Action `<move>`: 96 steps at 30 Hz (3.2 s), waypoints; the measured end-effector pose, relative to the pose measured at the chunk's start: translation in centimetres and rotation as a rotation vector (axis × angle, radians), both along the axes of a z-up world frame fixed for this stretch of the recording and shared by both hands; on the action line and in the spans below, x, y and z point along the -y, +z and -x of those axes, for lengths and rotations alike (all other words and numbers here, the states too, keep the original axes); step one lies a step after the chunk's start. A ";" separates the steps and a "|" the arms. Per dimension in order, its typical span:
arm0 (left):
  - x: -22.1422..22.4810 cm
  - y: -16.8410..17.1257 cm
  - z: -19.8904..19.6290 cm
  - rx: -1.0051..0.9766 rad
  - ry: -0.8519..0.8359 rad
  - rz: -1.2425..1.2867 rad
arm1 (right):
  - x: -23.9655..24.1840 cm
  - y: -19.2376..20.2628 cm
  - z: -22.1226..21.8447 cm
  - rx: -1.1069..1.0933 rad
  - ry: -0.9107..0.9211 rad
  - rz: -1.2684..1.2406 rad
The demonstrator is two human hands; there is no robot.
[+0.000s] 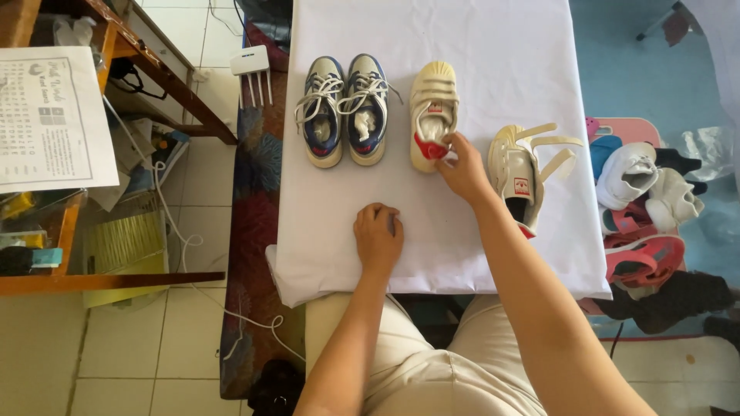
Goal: Adjusting the velcro straps on a pair of white sneakers on a workbench.
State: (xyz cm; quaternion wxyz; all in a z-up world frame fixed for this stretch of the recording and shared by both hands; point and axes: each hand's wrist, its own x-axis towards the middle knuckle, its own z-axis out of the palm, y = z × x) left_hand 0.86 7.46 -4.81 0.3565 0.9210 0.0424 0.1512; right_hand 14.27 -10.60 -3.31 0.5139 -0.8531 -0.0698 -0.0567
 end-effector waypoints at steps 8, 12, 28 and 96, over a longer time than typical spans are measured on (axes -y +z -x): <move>0.1 0.2 -0.2 -0.037 -0.009 -0.031 | -1.3 0.6 -2.8 -0.006 0.074 0.092; 0.1 1.1 0.0 -0.041 -0.015 -0.029 | -2.1 0.7 -2.9 0.016 0.106 0.140; 0.3 -1.0 -0.6 0.122 0.050 -0.145 | -1.1 11.1 4.6 -0.062 0.155 0.339; 0.3 0.8 0.0 -0.038 0.017 -0.096 | -1.3 7.0 12.2 -0.243 -0.379 0.160</move>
